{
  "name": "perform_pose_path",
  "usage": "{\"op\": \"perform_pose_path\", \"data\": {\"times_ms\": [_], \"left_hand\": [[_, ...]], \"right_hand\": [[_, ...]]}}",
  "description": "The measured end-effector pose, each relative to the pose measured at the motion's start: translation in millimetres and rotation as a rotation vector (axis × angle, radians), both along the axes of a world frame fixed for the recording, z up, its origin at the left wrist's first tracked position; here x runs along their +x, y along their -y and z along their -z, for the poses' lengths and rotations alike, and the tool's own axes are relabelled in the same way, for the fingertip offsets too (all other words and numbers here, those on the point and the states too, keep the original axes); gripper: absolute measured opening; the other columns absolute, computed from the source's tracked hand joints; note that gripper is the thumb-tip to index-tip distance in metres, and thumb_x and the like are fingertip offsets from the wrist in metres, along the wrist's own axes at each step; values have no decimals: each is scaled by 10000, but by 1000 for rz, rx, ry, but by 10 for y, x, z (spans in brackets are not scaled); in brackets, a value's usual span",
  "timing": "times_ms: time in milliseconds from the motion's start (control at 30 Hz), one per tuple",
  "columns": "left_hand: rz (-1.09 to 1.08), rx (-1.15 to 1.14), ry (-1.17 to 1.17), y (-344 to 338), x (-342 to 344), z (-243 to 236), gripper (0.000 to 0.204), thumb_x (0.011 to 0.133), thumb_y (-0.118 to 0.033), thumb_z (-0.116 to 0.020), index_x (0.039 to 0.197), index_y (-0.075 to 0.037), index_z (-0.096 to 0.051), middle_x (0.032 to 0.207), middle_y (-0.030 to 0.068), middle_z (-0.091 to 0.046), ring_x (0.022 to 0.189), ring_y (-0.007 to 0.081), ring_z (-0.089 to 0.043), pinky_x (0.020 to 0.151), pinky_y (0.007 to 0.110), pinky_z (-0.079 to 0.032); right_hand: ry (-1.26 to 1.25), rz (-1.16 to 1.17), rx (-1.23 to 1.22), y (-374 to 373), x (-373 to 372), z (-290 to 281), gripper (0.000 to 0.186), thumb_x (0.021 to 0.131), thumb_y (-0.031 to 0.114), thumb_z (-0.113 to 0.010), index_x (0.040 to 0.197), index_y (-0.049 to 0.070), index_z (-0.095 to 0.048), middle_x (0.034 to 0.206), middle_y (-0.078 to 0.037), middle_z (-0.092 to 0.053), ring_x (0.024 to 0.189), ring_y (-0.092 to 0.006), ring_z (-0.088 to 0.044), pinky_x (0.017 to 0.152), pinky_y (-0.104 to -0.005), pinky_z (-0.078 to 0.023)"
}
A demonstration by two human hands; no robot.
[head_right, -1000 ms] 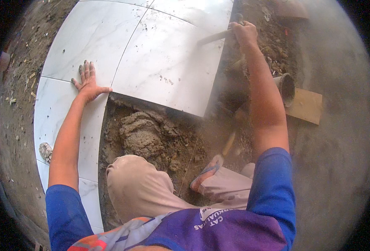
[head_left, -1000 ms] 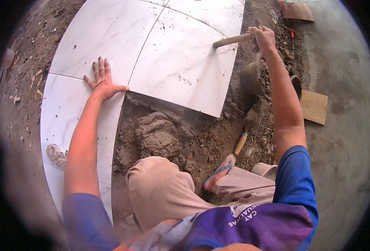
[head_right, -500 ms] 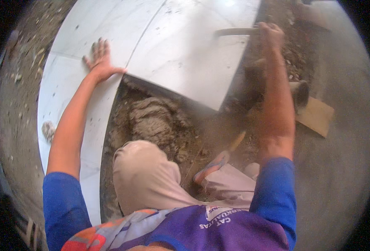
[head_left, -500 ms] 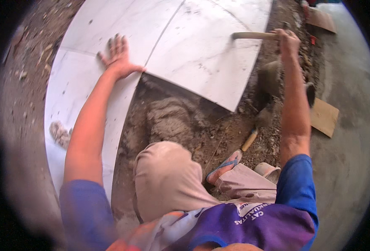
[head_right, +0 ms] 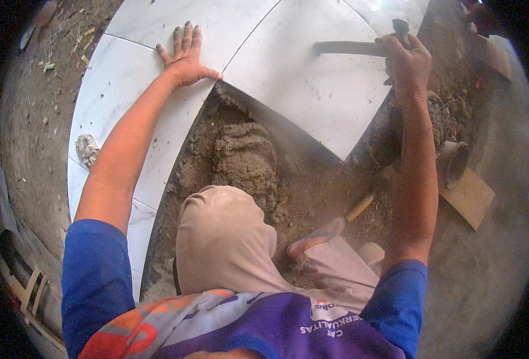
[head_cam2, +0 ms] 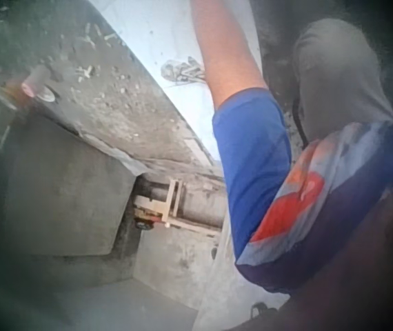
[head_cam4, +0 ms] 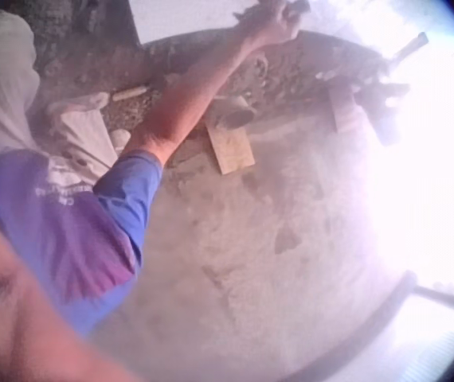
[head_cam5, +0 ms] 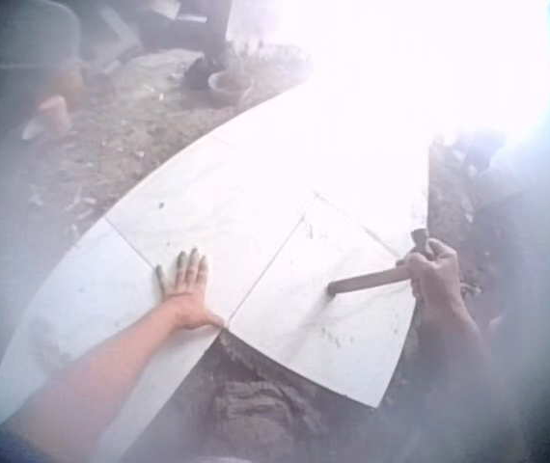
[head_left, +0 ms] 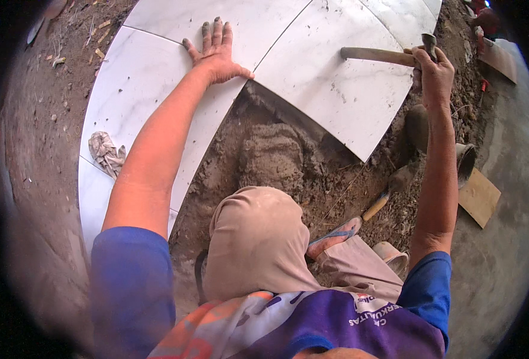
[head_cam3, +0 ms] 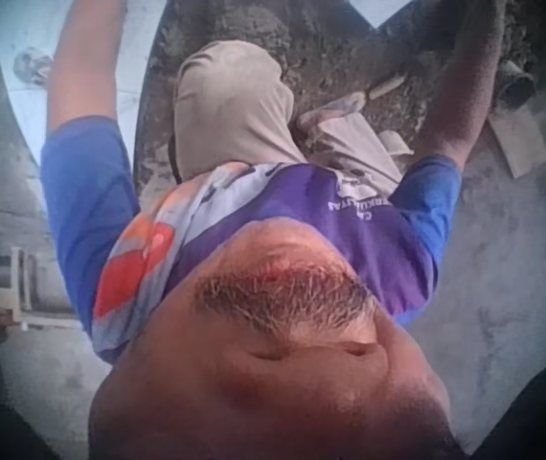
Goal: The person is laying white floor tiles on a prepared cement bed. They use a hammer to tap the tiles into place and a trowel to spread and adjust the cement underneath.
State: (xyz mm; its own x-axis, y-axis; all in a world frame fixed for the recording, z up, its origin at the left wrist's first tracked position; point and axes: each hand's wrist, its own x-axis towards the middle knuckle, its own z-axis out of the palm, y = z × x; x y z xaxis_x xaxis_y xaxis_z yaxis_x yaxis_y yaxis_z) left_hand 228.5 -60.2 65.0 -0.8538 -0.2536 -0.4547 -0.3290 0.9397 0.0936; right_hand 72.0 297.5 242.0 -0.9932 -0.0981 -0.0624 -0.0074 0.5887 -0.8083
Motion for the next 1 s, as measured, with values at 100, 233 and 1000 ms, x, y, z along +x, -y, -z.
{"op": "perform_pose_path", "data": {"times_ms": [100,233,1000], "left_hand": [[-11,-4,-2,14,7,8,1444,578,-778,-731,1602,-143,64,1671,70,150,1530,274,175,1135,707,104],[1,-14,-38,93,-25,217,1405,606,-861,-637,1605,-150,50,1670,69,154,1533,276,161,1140,696,98],[-33,-16,124,-33,-21,-222,1571,504,-849,-729,1580,-107,144,1661,101,170,1518,287,208,1146,693,100]], "right_hand": [[-25,15,18,148,91,-4,161,882,158,-673,955,16,-690,771,-38,-687,490,-51,-481,433,-214,-366],[-26,-20,77,184,-164,8,238,880,188,-667,1000,-18,-671,725,-57,-666,505,-69,-515,429,-230,-398],[-232,-285,149,1143,529,-121,151,854,102,-699,869,-26,-620,754,-85,-647,711,-109,-592,619,-292,-492]]}}
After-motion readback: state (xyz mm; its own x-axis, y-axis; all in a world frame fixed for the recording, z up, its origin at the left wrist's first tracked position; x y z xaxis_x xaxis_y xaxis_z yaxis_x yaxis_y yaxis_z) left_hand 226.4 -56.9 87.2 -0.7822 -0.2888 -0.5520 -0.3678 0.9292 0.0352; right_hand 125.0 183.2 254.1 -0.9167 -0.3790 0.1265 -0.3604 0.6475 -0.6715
